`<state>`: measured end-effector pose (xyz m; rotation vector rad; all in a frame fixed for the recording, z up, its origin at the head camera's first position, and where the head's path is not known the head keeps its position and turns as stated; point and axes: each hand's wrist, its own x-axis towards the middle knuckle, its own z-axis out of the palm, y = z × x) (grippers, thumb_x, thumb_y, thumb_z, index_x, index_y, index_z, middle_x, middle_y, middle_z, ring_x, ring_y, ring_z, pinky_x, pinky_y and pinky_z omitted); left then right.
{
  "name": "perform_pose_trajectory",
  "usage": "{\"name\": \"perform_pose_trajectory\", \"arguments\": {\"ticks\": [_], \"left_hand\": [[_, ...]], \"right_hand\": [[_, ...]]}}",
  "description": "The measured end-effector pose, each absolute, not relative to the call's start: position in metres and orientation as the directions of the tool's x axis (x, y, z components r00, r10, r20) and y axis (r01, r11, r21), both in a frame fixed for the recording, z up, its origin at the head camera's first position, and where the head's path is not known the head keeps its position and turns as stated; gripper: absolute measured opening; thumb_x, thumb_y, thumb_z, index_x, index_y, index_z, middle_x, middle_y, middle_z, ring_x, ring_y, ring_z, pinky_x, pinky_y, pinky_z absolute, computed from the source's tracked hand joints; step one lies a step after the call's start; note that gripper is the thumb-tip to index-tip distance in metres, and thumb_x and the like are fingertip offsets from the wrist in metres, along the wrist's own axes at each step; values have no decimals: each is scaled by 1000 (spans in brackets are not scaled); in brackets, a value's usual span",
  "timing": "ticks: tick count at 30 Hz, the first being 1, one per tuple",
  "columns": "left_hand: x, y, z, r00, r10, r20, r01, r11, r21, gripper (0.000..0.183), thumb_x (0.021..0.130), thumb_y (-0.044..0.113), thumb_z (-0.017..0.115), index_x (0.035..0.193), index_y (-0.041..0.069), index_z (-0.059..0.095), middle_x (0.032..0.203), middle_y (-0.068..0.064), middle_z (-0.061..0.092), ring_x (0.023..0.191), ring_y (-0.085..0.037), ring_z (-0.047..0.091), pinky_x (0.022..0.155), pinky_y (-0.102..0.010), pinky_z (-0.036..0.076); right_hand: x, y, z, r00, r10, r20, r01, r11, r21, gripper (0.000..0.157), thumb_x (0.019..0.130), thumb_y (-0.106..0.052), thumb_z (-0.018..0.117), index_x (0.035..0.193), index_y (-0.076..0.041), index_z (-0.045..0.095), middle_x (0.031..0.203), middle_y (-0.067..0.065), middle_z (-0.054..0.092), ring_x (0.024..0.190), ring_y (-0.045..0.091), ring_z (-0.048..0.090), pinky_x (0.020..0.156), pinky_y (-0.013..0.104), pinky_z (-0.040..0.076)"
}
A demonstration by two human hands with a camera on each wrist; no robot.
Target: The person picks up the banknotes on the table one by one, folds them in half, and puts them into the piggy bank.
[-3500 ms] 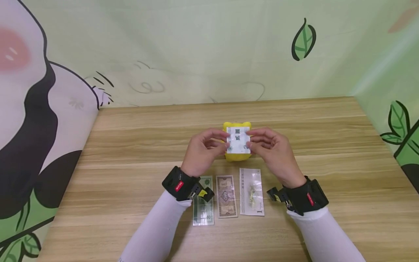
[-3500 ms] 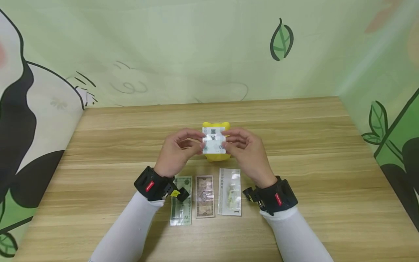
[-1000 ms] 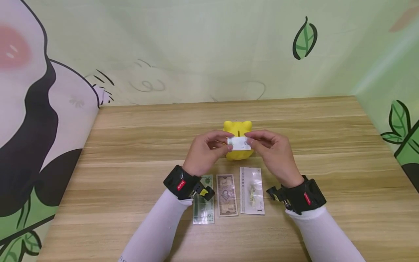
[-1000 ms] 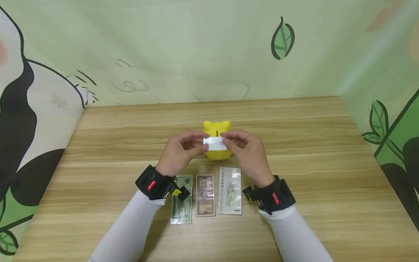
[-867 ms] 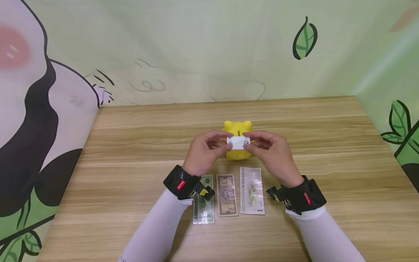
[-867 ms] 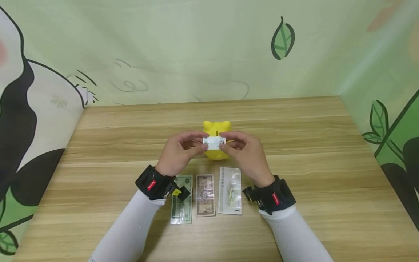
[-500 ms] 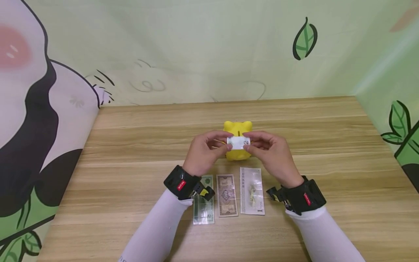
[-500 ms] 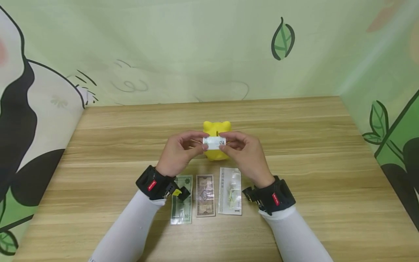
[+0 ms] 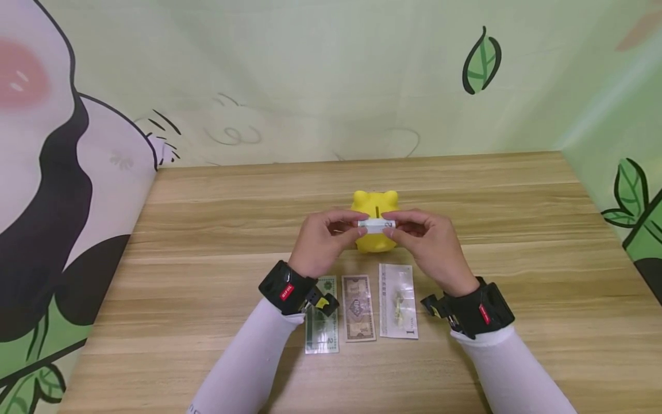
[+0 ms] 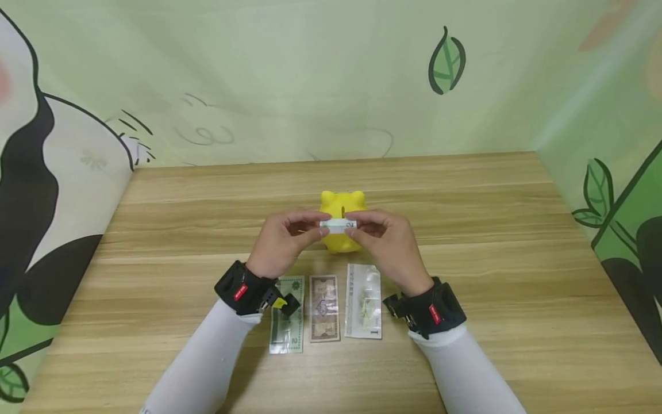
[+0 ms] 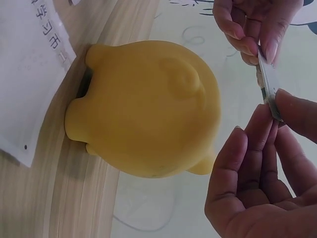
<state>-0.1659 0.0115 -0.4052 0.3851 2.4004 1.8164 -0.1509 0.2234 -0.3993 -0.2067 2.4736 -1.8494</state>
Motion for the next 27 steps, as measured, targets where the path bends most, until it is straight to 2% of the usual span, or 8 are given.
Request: {"name": "perform_pose_trajectory", "arguments": {"ticks": [6,12,15,19,23,27], "left_hand": [[-166,11,-406,-959,266,97,171,270,948,14,89,17,71,102,19,76,100,5,70,85,-10,62,74,-35,57],[-167,11,-406,-955,255,150,224,289,931,11,88,17,72,98,18,77,96,6,65,90,-10,59,78,-34,56],[-167,12,-405,-956,256,142,214,277,937,10,88,17,72,97,18,76,98,6,65,91,-12,59,77,-36,56],[-165,13,-405,-956,275,101,160,202,966,9,89,15,70,97,15,74,97,2,70,87,-22,64,76,-43,58],[-165,15,-406,-953,294,74,125,158,979,8,88,13,71,96,12,72,89,-2,72,82,-27,66,75,-49,58],[-164,17,-406,-950,306,70,129,179,975,8,86,13,73,95,11,72,85,-2,73,78,-21,67,70,-42,59]], "right_hand": [[-151,223,-399,-990,-136,47,-87,309,-947,22,89,-23,71,109,-13,72,107,5,69,90,16,60,73,26,54],[-151,222,-400,-990,-129,53,-91,316,-944,20,90,-23,71,106,-12,72,104,5,70,91,15,60,77,31,53],[-151,222,-401,-989,-136,54,-94,306,-947,18,90,-23,70,105,-11,72,104,5,69,92,16,60,78,33,53],[-152,222,-402,-986,-157,54,-98,291,-952,18,90,-23,70,104,-12,71,103,5,68,92,17,59,78,34,53],[-152,220,-402,-978,-205,42,-93,244,-965,17,93,-22,67,102,-8,69,96,11,67,86,25,61,76,37,56],[-151,218,-403,-961,-276,18,-80,214,-973,20,96,-20,62,100,-1,66,82,15,66,77,36,61,67,35,58]]}}
